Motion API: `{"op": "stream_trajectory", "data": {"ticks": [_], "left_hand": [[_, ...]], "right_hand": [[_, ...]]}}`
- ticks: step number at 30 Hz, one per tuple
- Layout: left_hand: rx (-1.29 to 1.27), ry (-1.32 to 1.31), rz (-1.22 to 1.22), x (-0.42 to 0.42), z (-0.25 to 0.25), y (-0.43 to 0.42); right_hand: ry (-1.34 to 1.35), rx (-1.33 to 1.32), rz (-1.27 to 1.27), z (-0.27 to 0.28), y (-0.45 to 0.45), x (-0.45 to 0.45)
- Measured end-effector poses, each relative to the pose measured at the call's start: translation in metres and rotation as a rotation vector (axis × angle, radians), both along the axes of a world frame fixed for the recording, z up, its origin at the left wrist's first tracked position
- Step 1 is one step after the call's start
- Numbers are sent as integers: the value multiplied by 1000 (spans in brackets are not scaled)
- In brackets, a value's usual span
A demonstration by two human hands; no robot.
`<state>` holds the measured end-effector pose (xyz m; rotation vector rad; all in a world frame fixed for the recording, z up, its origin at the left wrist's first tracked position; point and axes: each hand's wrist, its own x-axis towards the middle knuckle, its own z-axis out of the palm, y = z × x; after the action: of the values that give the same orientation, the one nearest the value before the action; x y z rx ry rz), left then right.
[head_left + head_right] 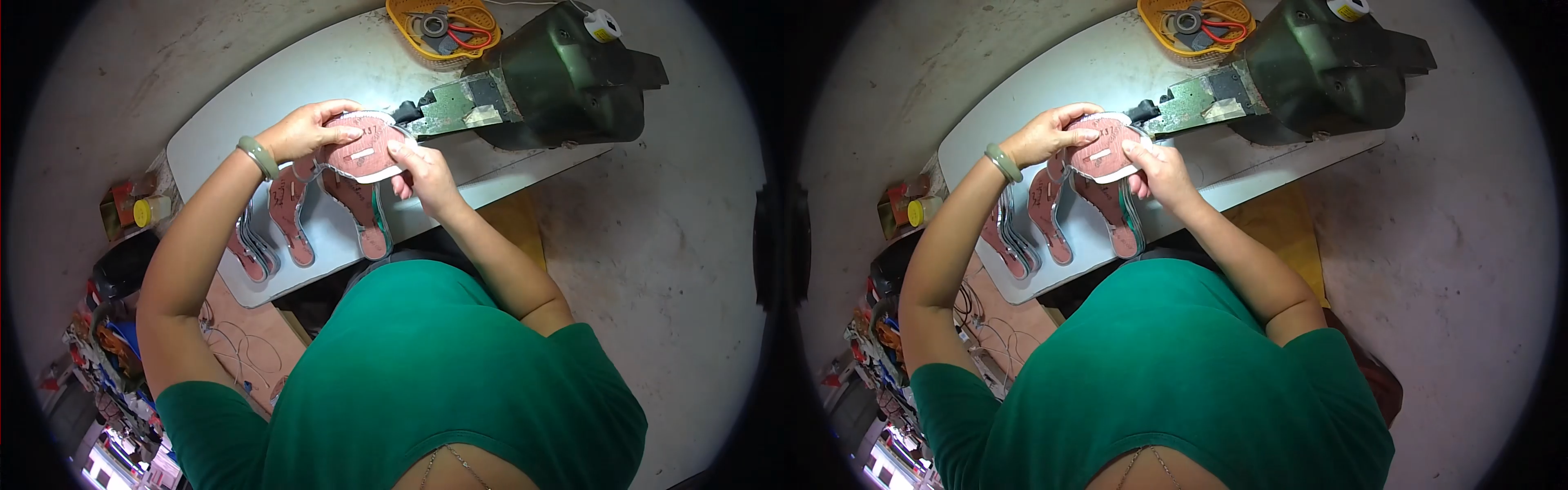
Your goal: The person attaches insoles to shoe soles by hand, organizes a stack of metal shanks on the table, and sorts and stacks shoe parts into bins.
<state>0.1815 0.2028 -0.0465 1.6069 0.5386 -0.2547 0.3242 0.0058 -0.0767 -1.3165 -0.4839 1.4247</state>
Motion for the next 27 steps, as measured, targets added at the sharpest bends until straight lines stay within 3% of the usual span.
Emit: {"op": "stream_trajectory", "data": {"ticks": [7,13,27], "left_hand": [[0,-59,197,-11,0,-25],[33,-152,453,-21,-9,-48],[176,-129,685,-11,-4,-104]], "right_hand": [[-64,-42,128,6,-3,-1],[-85,7,38,6,5,-2],[-253,-2,225,10,-8,32]]}}
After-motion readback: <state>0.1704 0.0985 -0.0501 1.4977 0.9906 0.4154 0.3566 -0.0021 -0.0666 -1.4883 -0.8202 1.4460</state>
